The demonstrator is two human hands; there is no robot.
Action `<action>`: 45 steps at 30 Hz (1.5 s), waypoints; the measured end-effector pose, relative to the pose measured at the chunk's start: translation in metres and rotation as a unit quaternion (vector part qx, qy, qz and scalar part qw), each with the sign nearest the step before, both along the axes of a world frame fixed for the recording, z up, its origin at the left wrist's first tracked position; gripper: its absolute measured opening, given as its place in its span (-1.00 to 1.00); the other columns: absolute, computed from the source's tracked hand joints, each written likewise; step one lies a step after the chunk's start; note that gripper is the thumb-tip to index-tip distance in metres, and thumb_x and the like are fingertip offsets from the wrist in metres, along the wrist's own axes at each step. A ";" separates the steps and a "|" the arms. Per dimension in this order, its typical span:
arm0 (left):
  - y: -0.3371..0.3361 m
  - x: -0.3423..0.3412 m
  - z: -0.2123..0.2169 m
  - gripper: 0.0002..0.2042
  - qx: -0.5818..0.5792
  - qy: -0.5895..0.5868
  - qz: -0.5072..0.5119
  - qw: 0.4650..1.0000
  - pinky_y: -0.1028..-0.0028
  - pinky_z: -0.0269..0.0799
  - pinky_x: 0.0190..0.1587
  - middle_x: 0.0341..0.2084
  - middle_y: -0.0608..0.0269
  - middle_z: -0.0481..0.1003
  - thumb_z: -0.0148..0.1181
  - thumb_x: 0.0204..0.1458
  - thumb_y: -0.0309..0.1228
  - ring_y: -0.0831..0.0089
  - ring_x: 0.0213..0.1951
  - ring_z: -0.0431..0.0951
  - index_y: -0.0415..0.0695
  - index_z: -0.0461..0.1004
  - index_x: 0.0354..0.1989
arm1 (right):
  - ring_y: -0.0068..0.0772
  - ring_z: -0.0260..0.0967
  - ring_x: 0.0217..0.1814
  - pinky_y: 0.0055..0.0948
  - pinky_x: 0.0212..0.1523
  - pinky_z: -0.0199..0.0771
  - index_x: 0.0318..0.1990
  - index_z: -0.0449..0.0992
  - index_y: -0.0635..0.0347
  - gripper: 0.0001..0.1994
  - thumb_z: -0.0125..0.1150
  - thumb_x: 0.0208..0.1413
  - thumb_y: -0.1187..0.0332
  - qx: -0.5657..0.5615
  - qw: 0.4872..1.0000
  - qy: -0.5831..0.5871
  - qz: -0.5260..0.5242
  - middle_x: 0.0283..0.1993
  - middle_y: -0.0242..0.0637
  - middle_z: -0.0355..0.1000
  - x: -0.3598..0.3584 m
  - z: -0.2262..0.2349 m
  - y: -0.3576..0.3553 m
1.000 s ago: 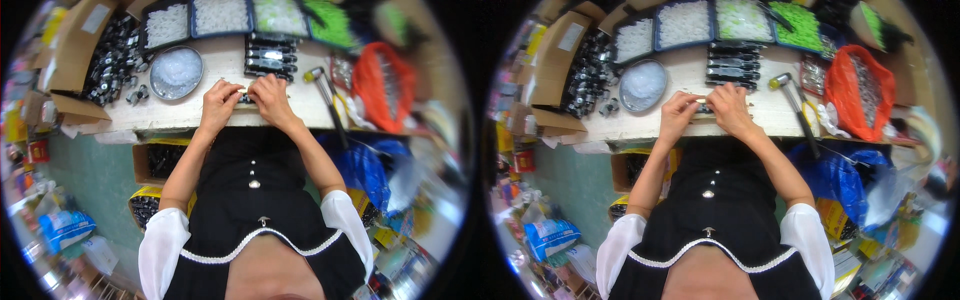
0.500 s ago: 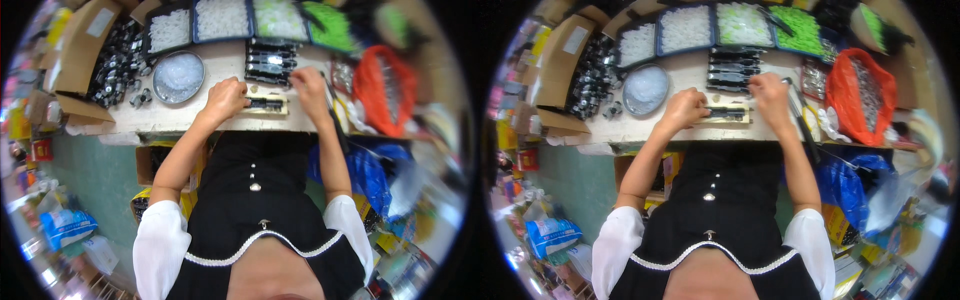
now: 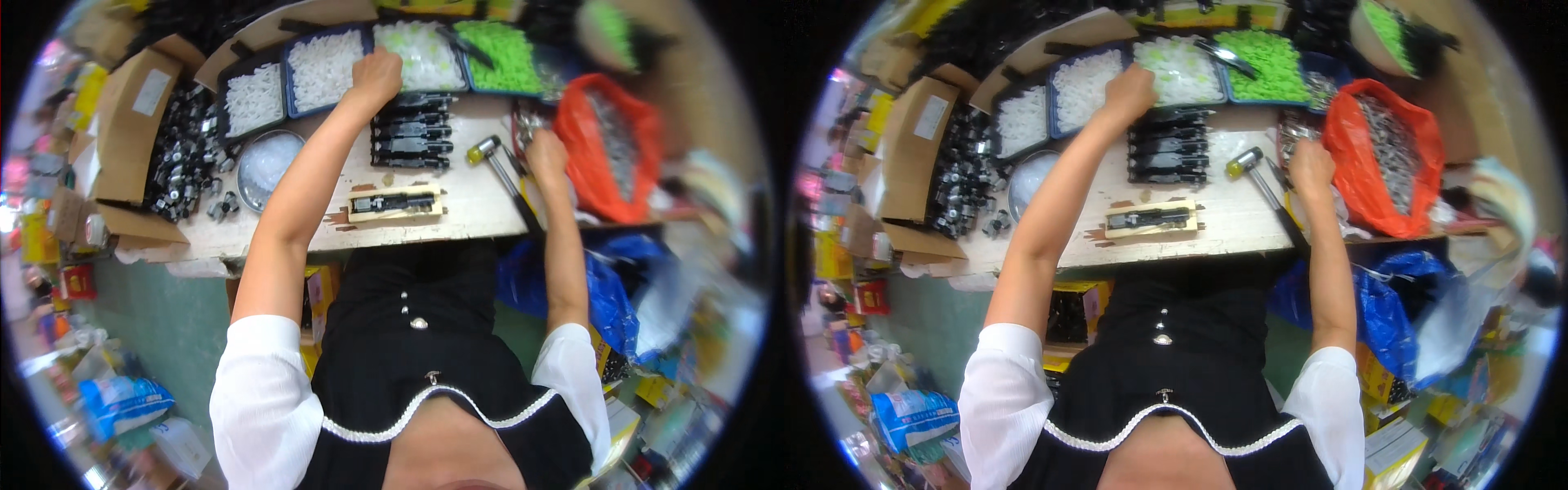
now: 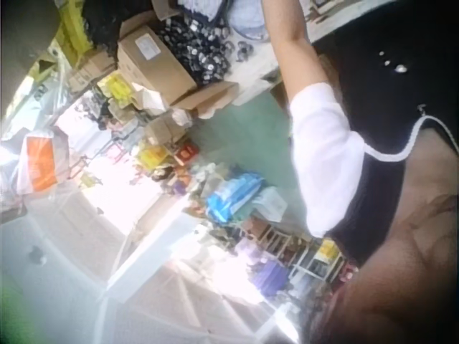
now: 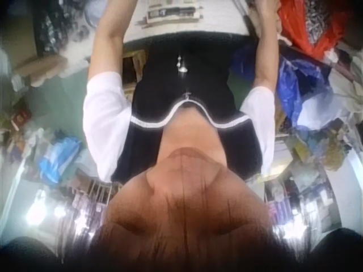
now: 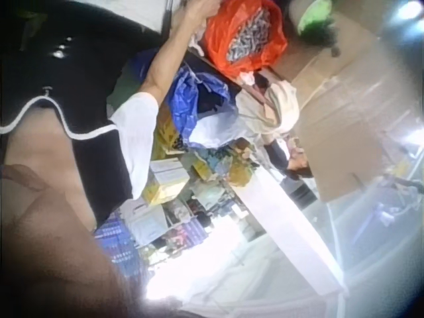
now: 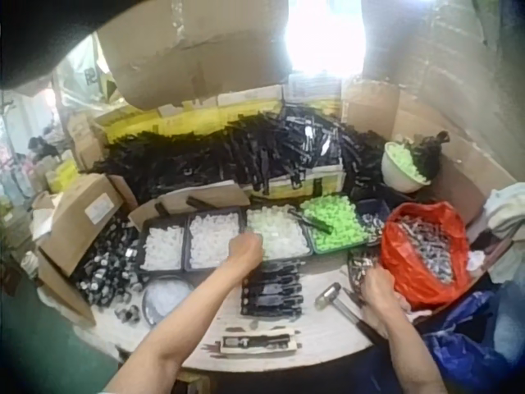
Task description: The person assembles small lock mechanisms at a cluttered workbench. They repeatedly pick up a metal lock body, insert a white plastic pin and a green plastic pin, and use a hammer to tap the pins into place. The person then places the assembled unit into a cardboard box.
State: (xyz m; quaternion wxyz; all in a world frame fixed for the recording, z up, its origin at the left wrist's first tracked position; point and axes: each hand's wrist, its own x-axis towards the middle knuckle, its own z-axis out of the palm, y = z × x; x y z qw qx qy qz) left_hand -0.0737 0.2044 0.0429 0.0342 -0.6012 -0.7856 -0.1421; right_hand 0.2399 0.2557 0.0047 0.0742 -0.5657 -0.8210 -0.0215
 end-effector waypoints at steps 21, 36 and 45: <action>-0.046 -0.006 0.030 -0.88 0.156 -0.655 -0.064 0.736 0.55 0.40 -0.71 -0.56 0.17 0.47 0.10 0.03 -0.52 0.47 -0.61 0.51 -0.33 0.45 -0.30 | -0.23 0.43 -0.33 -0.36 -0.35 0.40 -0.29 0.46 0.28 -0.88 0.05 -0.01 0.53 -0.086 0.909 0.403 0.061 -0.36 -0.13 0.40 0.003 0.010 -0.010; -0.190 0.059 0.001 -0.78 0.067 -0.827 -0.139 0.541 0.48 0.52 -0.49 -0.40 0.05 0.52 0.13 0.00 -0.58 0.41 -0.46 0.55 -0.32 0.46 -0.14 | -0.69 0.27 -0.32 -0.67 -0.29 0.29 -0.27 0.44 0.29 -0.90 0.12 0.04 0.53 -0.365 0.687 0.575 0.255 -0.32 -0.46 0.32 -0.099 0.075 -0.145; -0.195 0.062 0.001 -0.79 0.077 -0.820 -0.145 0.549 0.48 0.51 -0.51 -0.41 0.02 0.52 0.12 0.01 -0.59 0.41 -0.47 0.55 -0.32 0.46 -0.15 | -0.68 0.27 -0.31 -0.67 -0.30 0.27 -0.32 0.45 0.32 -0.94 0.11 0.03 0.54 -0.336 0.718 0.543 0.278 -0.34 -0.43 0.31 -0.102 0.079 -0.151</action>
